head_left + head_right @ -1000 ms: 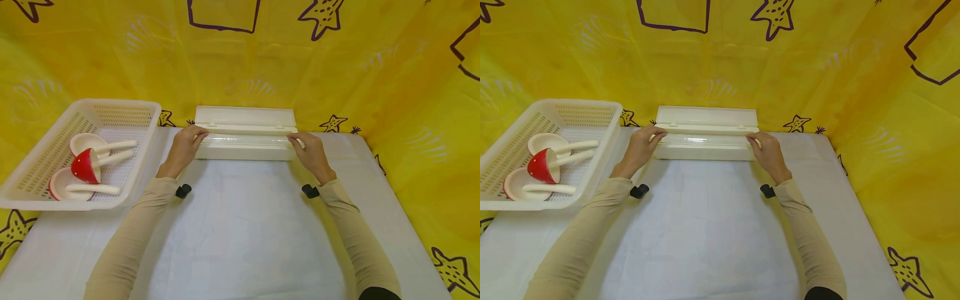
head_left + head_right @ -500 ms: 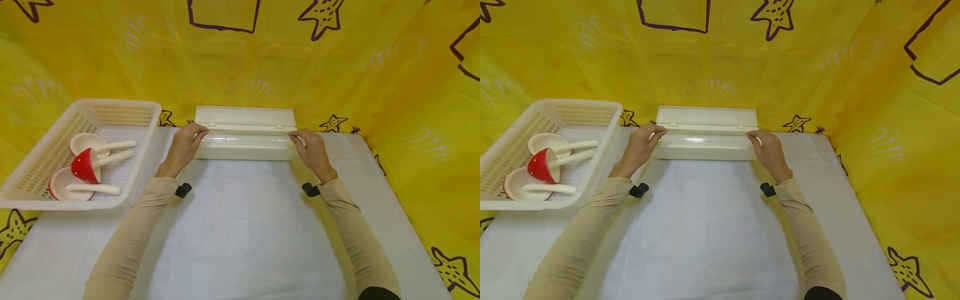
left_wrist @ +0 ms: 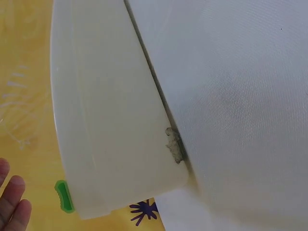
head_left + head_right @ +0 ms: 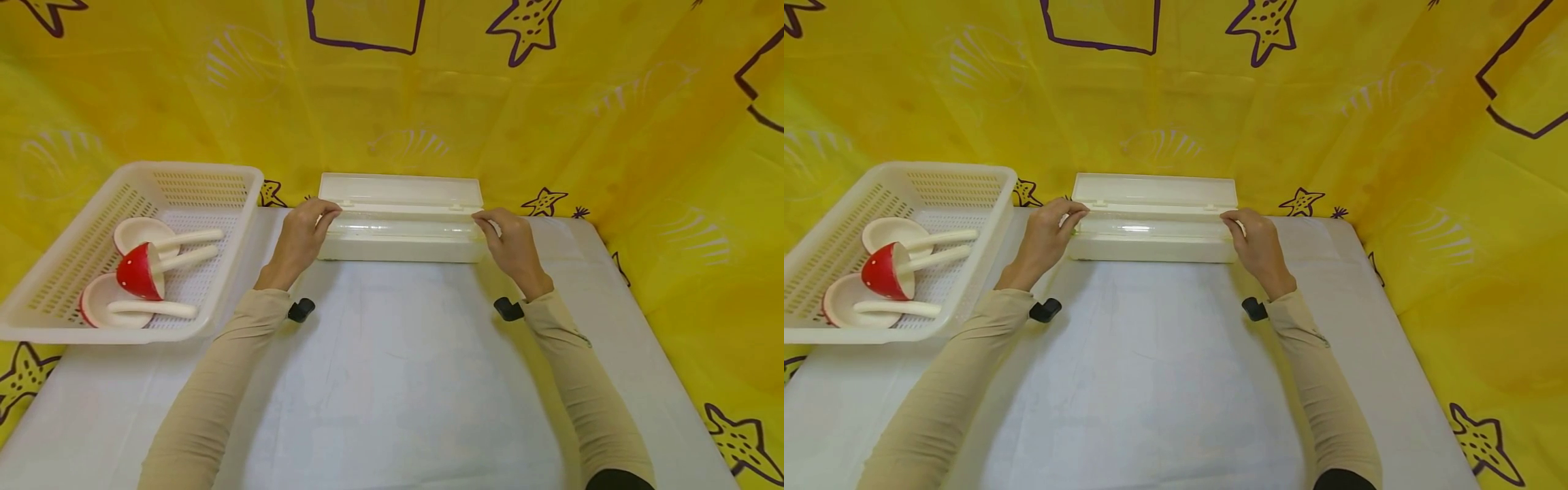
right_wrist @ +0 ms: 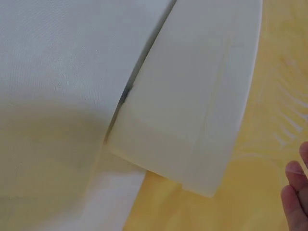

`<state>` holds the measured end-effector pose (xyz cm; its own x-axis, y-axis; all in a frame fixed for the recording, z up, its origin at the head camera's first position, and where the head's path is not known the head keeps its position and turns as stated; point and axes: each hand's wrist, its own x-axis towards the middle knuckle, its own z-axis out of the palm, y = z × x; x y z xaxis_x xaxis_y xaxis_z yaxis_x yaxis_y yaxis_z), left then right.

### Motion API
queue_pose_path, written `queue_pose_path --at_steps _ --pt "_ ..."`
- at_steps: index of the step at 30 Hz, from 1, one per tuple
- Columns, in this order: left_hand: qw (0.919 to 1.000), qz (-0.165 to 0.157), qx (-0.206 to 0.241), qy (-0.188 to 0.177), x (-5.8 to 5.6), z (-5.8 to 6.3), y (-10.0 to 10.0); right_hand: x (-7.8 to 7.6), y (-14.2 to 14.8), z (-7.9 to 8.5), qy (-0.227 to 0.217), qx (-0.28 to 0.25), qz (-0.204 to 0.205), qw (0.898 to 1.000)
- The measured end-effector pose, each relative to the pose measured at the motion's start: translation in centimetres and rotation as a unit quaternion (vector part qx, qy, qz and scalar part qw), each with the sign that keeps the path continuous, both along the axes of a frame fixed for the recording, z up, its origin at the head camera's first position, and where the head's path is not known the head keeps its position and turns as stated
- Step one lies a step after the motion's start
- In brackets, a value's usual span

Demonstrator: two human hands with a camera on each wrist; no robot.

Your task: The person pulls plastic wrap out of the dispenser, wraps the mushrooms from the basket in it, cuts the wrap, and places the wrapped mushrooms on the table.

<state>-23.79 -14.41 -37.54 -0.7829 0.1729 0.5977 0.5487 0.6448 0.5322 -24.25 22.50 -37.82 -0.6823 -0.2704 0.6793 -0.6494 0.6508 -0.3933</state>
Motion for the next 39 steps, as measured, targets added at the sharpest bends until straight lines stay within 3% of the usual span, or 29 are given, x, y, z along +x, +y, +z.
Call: queue_pose_path --at_steps 39 --pt "0.9986 0.009 0.012 0.050 0.1 1.2 0.4 0.2 -0.1 1.6 0.040 -0.020 -0.013 0.999"
